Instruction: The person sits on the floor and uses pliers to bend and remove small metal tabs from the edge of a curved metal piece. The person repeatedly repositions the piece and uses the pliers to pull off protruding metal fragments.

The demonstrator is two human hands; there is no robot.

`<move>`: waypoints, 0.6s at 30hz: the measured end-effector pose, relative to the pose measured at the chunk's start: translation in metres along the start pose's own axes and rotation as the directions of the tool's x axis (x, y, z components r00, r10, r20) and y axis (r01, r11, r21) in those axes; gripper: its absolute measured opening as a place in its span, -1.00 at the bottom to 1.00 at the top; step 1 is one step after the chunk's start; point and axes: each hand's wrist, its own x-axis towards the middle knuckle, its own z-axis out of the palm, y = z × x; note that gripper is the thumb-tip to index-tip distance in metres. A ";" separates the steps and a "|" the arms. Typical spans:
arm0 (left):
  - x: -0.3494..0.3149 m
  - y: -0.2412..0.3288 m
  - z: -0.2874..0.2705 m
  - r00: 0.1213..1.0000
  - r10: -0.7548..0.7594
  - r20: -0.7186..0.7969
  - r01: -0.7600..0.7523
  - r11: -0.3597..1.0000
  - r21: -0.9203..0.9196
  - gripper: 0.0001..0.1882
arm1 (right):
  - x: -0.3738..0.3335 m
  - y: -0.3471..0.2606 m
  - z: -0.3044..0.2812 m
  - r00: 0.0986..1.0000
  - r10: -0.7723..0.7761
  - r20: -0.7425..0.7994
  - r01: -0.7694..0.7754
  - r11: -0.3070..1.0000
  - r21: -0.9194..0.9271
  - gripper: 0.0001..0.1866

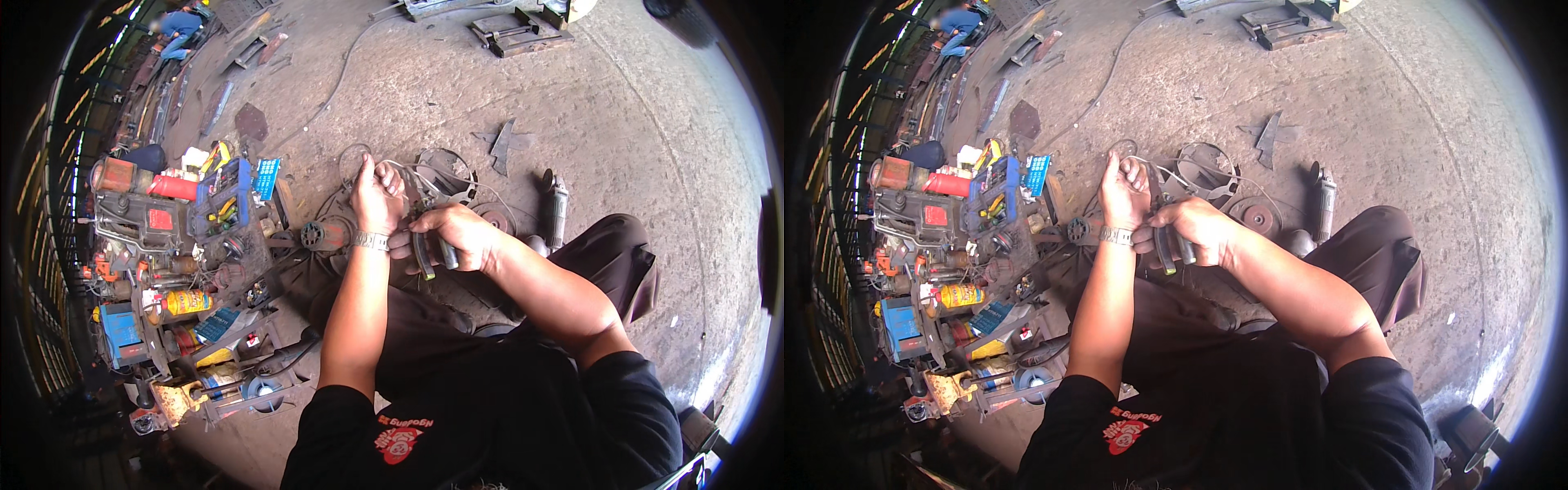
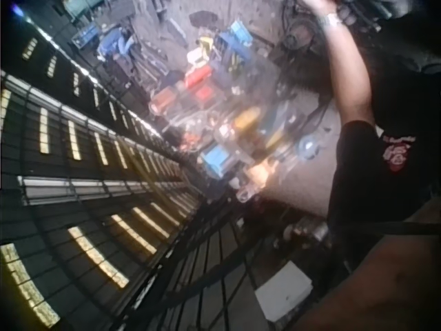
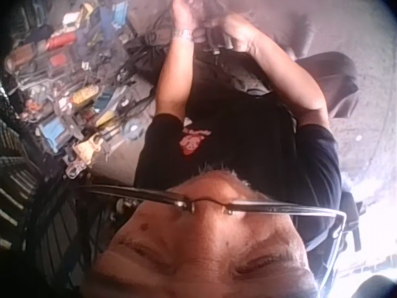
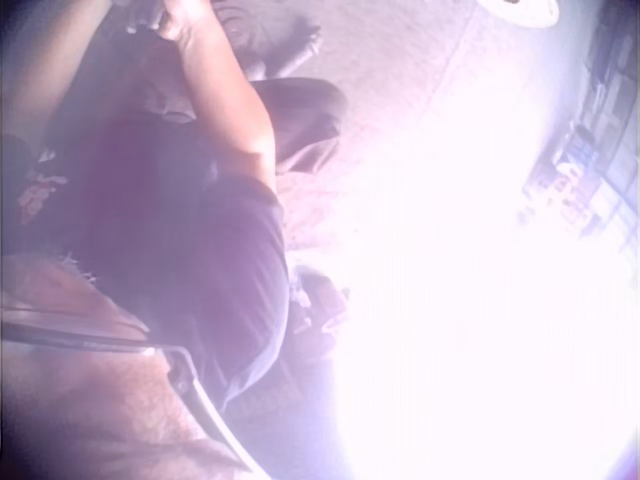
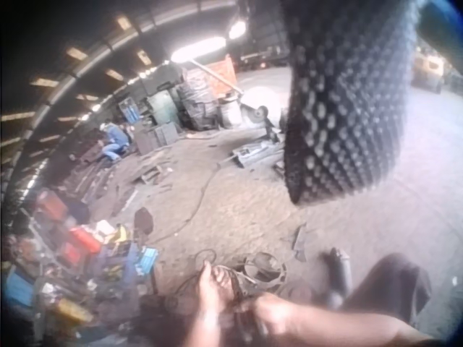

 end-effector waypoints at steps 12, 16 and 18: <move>0.004 0.011 -0.018 1.000 0.024 0.014 -0.023 0.998 -0.066 -0.66 | -0.021 0.004 -0.017 0.999 0.029 0.017 -0.030 0.999 0.025 -0.63; 0.005 0.007 -0.012 0.969 0.193 -0.154 -0.190 0.981 0.036 -0.71 | -0.026 0.014 -0.022 0.998 0.055 0.009 -0.055 0.998 0.037 -0.63; 0.006 0.010 -0.011 0.973 0.222 -0.071 -0.221 0.975 0.016 -0.72 | -0.025 0.020 -0.024 0.997 0.069 0.019 -0.070 0.997 0.033 -0.64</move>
